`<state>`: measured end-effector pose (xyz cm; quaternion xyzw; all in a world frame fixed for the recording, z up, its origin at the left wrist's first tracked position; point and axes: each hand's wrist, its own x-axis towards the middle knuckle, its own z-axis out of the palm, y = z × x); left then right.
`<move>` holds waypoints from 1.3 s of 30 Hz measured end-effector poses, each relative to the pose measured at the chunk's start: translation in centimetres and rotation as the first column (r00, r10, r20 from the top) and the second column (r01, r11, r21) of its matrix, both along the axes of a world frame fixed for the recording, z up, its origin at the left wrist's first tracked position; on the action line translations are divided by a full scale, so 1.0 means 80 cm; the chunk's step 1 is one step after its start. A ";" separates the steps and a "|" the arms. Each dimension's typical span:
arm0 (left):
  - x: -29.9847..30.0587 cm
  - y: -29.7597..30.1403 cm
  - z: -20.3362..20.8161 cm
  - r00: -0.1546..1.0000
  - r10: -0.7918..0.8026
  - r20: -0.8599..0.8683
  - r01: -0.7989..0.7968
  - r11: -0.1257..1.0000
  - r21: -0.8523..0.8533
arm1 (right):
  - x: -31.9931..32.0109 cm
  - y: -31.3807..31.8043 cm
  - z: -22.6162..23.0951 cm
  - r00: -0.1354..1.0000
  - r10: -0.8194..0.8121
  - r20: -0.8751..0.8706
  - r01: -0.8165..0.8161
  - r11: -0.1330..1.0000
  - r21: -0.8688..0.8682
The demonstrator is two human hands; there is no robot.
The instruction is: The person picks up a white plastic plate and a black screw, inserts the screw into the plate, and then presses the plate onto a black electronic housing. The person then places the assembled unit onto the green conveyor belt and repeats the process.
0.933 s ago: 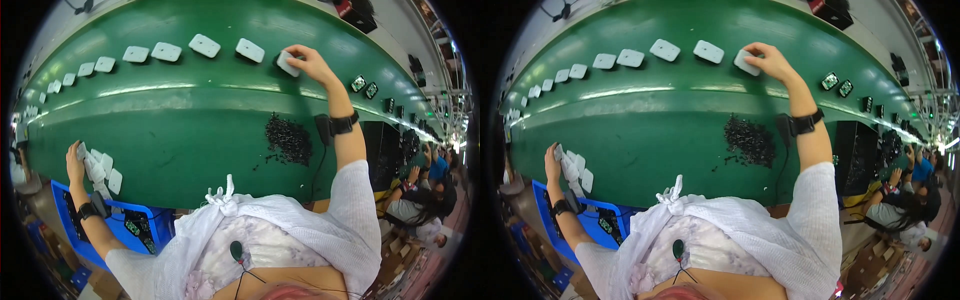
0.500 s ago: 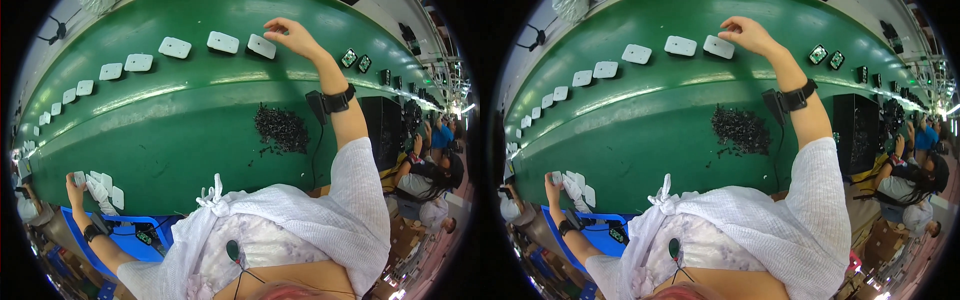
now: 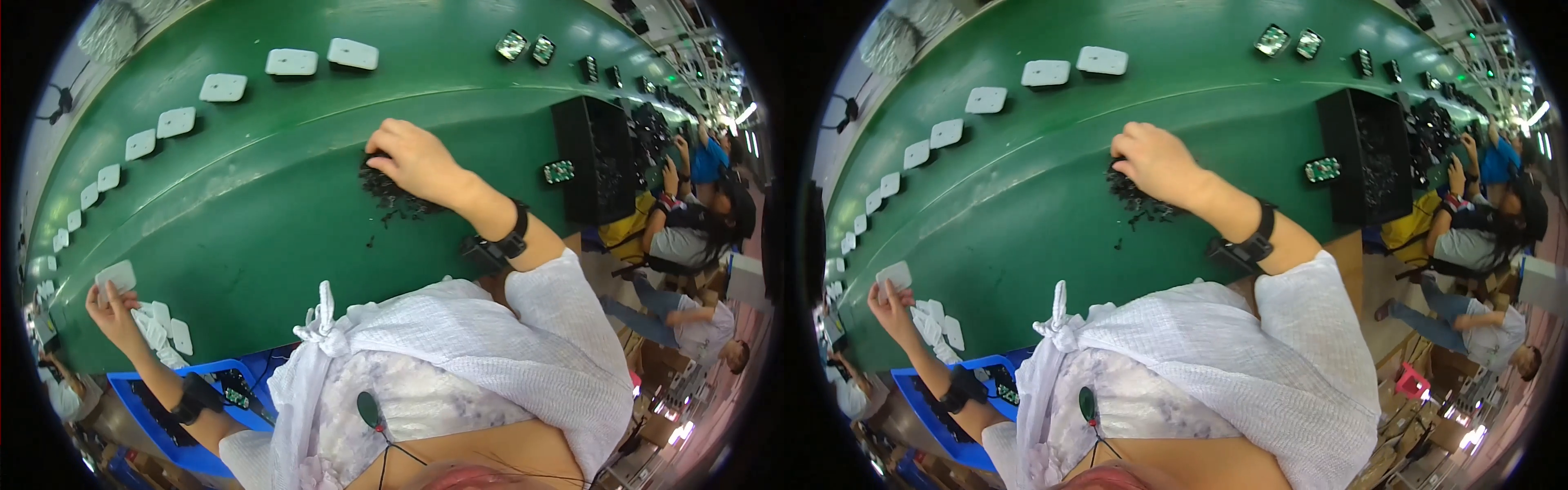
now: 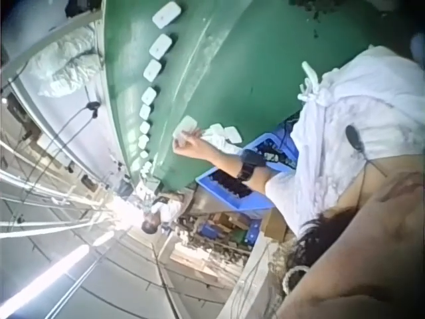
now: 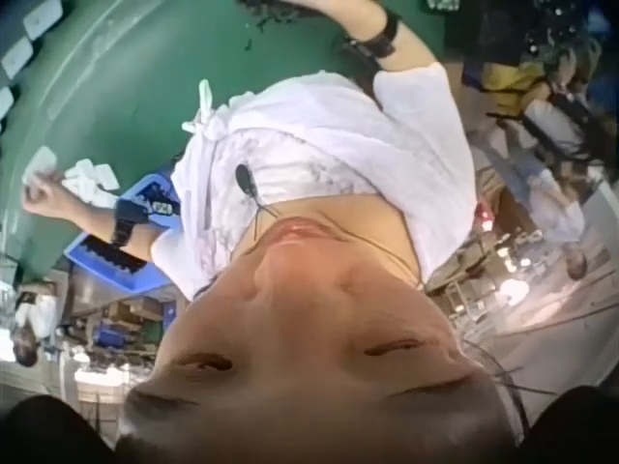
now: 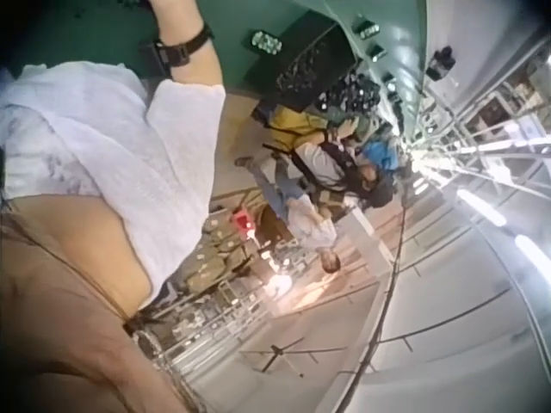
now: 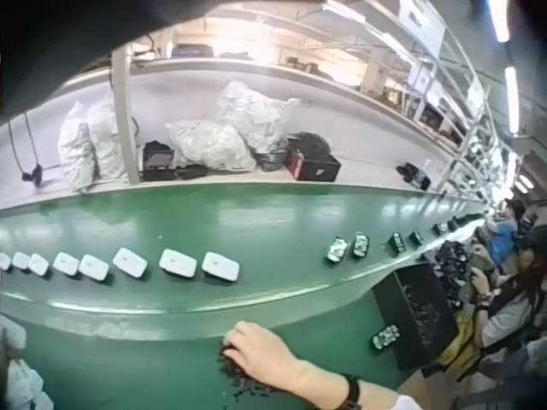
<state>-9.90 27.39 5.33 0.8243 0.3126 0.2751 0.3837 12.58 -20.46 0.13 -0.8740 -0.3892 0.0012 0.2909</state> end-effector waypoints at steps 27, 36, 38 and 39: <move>0.127 -0.348 -0.034 0.813 -0.507 0.286 0.581 0.672 -0.460 | -0.021 0.000 0.041 0.621 0.125 -0.774 0.339 0.848 0.409; 0.132 -0.355 -0.030 0.754 -0.610 0.244 0.652 0.738 -0.171 | -0.042 0.040 0.062 0.509 0.346 -0.788 0.165 0.859 0.484; 0.130 -0.351 -0.034 0.732 -0.633 0.251 0.645 0.763 0.042 | -0.042 0.050 0.064 0.506 0.351 -0.788 0.140 0.868 0.477; 0.128 -0.349 -0.035 0.738 -0.627 0.251 0.638 0.769 0.044 | -0.044 0.053 0.063 0.509 0.345 -0.789 0.149 0.867 0.475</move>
